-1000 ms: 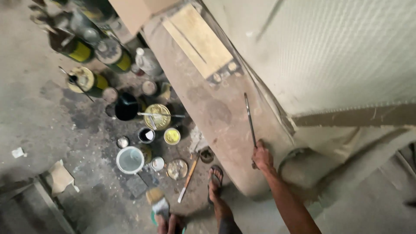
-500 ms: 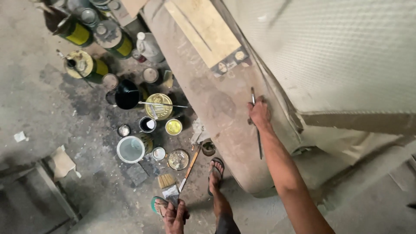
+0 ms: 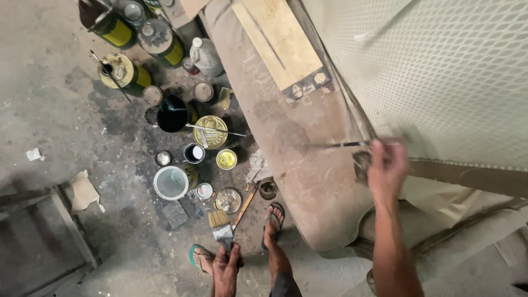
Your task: The person applies a finish to a wooden drawer using a paintbrush. They dip the brush into a container, apply the finish to the drawer's edges, and then wipe the surface with a cloth.
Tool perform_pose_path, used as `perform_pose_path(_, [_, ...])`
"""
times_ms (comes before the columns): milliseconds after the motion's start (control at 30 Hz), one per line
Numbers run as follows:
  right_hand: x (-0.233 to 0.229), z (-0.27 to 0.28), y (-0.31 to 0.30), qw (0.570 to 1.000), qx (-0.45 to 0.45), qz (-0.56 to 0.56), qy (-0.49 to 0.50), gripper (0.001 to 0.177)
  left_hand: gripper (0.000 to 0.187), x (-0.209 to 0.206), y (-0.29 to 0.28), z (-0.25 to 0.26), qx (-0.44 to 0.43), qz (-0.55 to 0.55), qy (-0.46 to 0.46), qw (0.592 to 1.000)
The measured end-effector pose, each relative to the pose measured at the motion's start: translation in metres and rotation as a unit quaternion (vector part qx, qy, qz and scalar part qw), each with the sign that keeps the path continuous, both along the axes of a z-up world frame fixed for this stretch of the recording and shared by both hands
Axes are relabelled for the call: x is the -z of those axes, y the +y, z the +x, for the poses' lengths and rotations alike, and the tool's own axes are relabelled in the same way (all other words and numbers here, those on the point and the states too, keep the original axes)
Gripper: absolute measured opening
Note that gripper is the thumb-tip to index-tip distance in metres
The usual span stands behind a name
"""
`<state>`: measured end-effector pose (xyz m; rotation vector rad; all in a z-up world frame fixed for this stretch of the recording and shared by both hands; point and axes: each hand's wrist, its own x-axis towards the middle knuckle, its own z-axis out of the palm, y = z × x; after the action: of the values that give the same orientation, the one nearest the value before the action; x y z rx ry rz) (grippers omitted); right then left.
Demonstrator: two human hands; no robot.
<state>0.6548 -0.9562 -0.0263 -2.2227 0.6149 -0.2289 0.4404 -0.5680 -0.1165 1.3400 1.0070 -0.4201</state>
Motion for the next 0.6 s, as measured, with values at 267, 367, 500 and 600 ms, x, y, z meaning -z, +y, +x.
perform_pose_path(267, [0.134,-0.078,0.005,0.804,0.322,0.452,-0.213,0.027,0.038,-0.015,-0.039,0.090,0.126,0.106,-0.037,0.986])
perform_pose_path(367, [0.220,-0.102,-0.005,0.696,0.334,0.631,-0.073,0.029,0.048,0.011,-0.063,0.149,0.138,0.110,-0.058,0.983])
perform_pose_path(500, [0.293,-0.127,-0.009,0.646,0.404,0.643,-0.078,0.041,0.021,0.088,-0.106,0.241,0.077,0.046,-0.173,0.981])
perform_pose_path(600, [0.287,-0.142,-0.013,0.665,0.395,0.631,-0.062,0.036,0.028,0.143,-0.151,0.306,0.106,0.118,-0.250,0.955])
